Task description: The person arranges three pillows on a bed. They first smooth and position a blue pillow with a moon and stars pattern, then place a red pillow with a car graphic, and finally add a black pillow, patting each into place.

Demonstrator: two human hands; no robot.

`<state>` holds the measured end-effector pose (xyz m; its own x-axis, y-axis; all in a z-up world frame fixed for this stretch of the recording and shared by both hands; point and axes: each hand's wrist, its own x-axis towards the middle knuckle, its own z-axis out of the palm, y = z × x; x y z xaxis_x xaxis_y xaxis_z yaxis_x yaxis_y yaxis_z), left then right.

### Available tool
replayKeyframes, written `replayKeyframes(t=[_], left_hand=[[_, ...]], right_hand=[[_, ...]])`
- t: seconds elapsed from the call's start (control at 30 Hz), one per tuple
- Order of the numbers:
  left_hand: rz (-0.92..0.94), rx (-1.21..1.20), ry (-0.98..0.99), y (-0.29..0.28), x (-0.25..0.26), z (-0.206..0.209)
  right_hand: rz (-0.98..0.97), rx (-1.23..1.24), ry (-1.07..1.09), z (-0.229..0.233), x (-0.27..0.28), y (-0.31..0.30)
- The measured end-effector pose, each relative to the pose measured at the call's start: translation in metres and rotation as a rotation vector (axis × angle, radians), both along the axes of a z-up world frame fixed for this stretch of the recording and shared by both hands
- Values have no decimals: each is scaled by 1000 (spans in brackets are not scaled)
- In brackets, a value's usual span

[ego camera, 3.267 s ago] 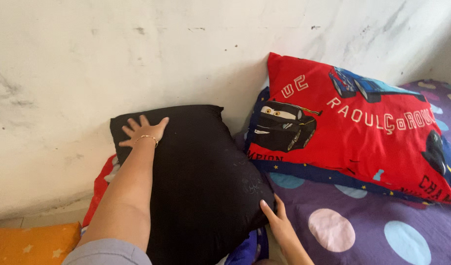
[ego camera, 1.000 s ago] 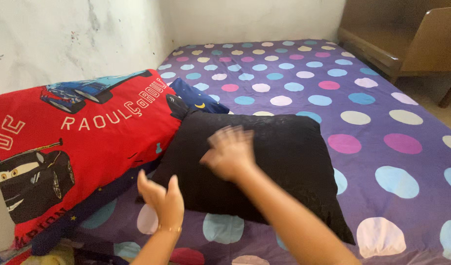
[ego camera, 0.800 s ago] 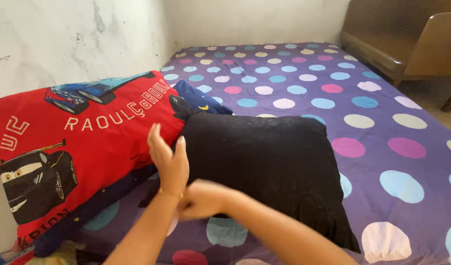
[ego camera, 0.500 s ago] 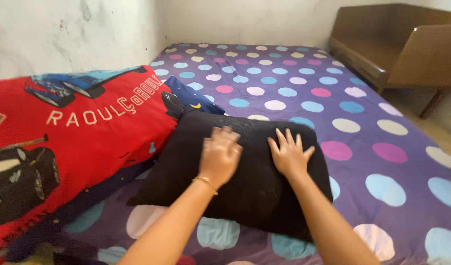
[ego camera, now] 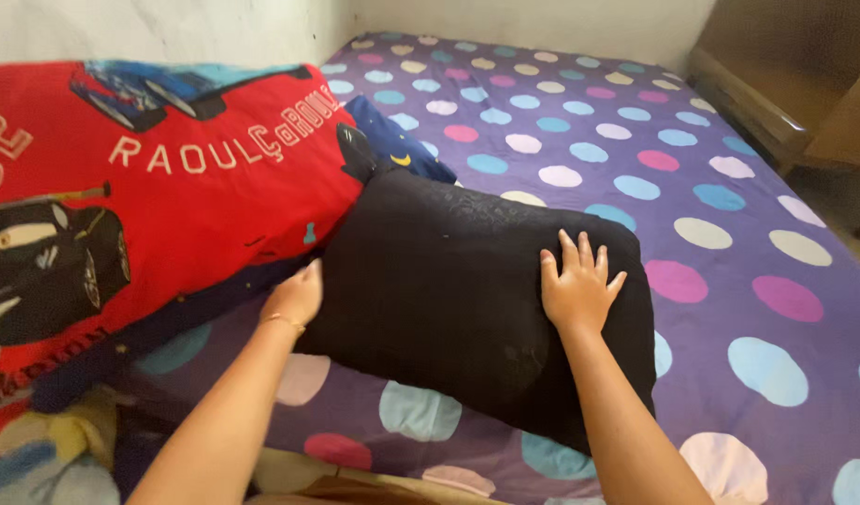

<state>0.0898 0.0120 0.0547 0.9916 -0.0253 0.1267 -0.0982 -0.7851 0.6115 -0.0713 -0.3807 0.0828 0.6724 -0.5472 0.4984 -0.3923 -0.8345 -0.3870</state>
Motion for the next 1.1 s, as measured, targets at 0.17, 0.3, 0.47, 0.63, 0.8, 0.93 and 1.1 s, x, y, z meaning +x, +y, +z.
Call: replayKeyframes(t=[0.17, 0.3, 0.47, 0.63, 0.8, 0.93, 1.1], left_hand=[[-44, -13, -846, -61, -41, 39], [-521, -77, -881, -165, -121, 59], [-641, -30, -845, -155, -168, 49], [-200, 57, -815, -102, -129, 13], [80, 202, -778, -71, -90, -10], [197, 229, -669, -52, -81, -9], [233, -15, -446, -28, -88, -22]], right_hand=[[-15, 9, -26, 1, 4, 0], [-16, -4, -41, -5, 0, -4], [6, -16, -103, -8, -3, -3], [-18, -1, -70, 2, -2, 7], [49, -94, -58, -4, 1, 0], [81, -173, -21, -31, -8, -45], [11, -586, -23, -60, -29, -129]])
